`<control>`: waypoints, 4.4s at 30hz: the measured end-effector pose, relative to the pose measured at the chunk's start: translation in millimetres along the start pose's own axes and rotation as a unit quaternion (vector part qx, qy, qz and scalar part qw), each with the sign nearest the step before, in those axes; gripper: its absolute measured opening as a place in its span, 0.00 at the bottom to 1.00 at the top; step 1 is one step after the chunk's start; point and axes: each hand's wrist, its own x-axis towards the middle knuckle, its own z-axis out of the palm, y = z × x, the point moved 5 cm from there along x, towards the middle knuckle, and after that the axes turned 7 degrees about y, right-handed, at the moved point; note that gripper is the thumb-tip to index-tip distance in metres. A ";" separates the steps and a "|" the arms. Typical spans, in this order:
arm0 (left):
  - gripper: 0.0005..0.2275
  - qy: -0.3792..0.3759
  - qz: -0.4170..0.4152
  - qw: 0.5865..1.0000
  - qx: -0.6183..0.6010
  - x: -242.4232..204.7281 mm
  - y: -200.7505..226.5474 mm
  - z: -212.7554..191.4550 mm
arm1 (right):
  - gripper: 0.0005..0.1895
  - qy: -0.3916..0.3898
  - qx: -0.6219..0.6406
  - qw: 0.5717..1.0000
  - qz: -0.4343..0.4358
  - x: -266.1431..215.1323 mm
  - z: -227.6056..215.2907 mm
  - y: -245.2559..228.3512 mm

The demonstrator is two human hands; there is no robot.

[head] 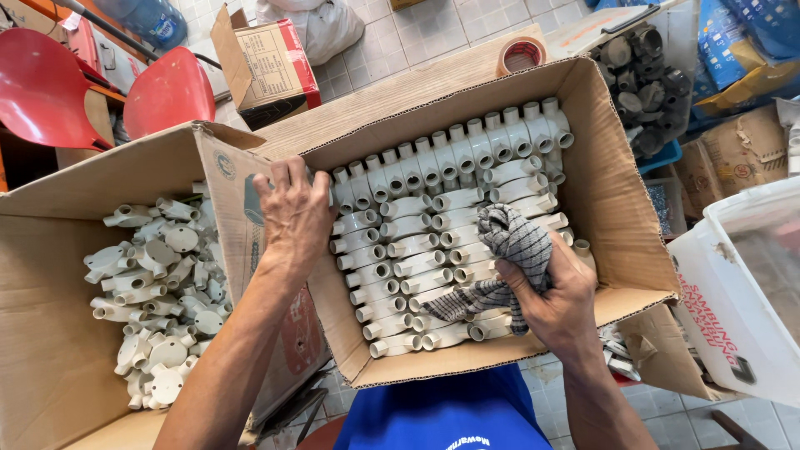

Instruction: The person sorts through white electrical boxes, wiping them with a cloth and arranging them into neat rows within a cardboard container.

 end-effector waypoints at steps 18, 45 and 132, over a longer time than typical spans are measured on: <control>0.21 -0.002 -0.084 0.700 -0.709 -96.9 30.0 -181.9 | 0.32 -0.153 0.334 0.928 0.065 -113.9 129.7 -47.9; 0.19 -0.572 0.134 0.808 -0.037 -421.2 -235.2 106.7 | 0.16 -0.315 -0.081 0.907 -0.266 -133.7 338.7 -152.1; 0.04 0.103 -0.142 0.983 0.048 27.7 26.7 -12.7 | 0.16 -0.195 0.079 0.970 0.125 -48.5 59.0 -18.4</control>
